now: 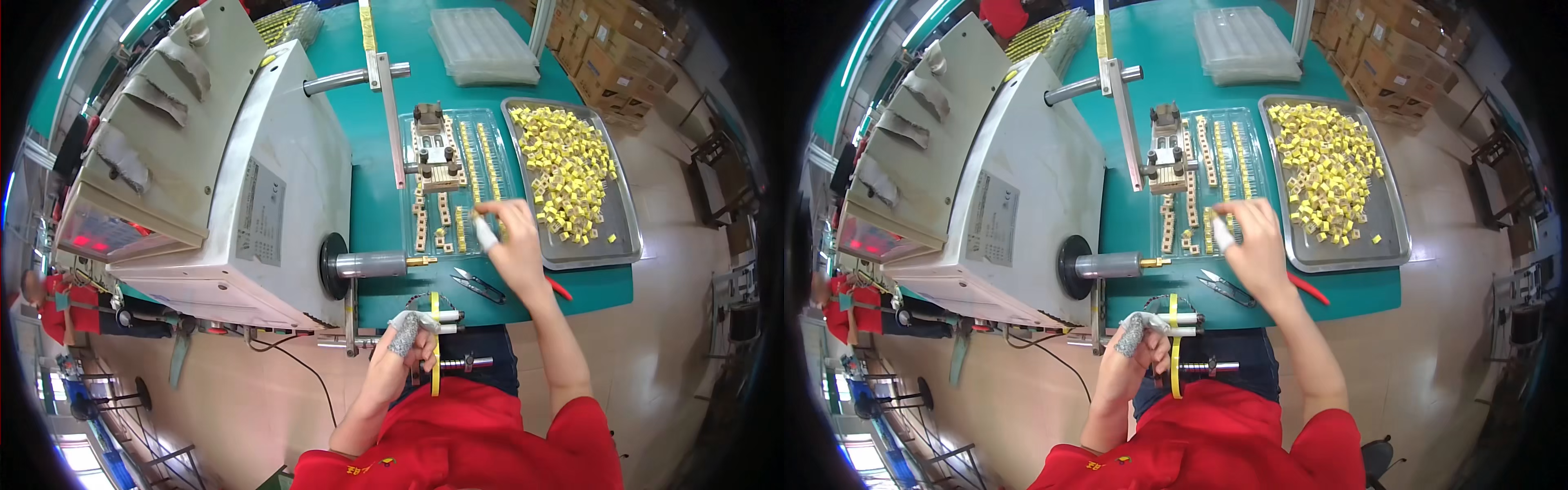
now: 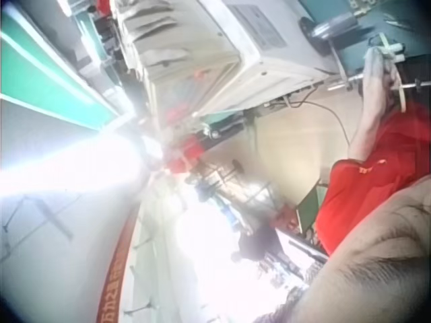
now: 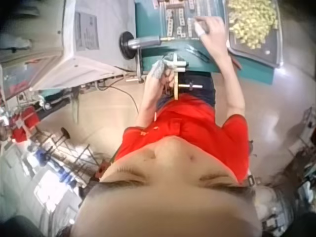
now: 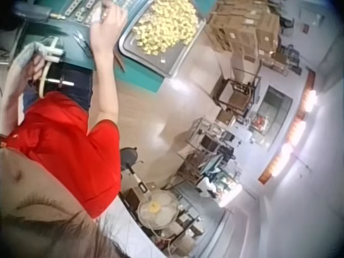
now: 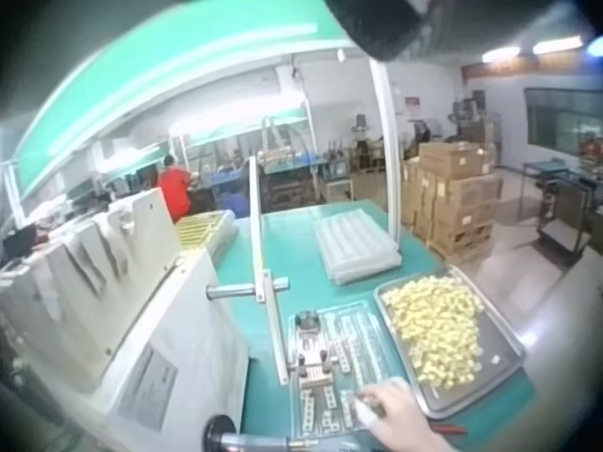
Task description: Manually assembling small electronic components at a factory workbench.
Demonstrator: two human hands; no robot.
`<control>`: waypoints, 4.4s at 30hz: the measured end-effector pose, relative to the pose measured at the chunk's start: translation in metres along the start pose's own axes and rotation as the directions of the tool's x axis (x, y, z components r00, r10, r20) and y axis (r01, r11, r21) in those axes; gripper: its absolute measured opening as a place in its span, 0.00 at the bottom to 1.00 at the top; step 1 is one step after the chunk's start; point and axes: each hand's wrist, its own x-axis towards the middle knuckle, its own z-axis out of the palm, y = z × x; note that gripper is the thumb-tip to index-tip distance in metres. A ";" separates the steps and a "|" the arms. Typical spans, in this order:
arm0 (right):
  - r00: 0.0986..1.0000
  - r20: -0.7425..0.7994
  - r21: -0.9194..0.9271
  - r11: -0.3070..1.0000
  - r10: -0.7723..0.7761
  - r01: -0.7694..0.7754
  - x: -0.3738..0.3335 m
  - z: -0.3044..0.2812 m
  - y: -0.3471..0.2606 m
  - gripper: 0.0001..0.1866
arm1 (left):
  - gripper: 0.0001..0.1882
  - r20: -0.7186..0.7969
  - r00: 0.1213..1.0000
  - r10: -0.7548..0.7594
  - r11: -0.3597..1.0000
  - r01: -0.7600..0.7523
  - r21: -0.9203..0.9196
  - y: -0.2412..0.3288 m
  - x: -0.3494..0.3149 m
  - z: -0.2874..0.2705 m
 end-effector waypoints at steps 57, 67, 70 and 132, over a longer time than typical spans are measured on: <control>0.814 0.564 0.801 0.331 -0.138 -0.499 -0.040 -0.019 -0.049 0.07 | 0.16 0.324 0.910 -0.258 0.870 0.365 -0.331 0.005 0.014 0.001; 0.922 0.386 0.737 0.609 -0.022 -0.294 -0.052 -0.013 -0.060 0.09 | 0.14 0.267 0.943 -0.201 0.865 0.299 -0.404 0.006 0.012 0.002; 0.963 0.254 0.609 0.789 -0.088 -0.088 -0.050 -0.016 -0.065 0.12 | 0.14 0.215 0.958 -0.189 0.852 0.268 -0.449 0.006 0.009 0.001; 0.915 0.378 0.915 0.091 0.140 -0.393 -0.083 0.007 -0.099 0.07 | 0.14 0.121 0.988 0.099 0.995 -0.096 -0.031 0.006 0.005 0.008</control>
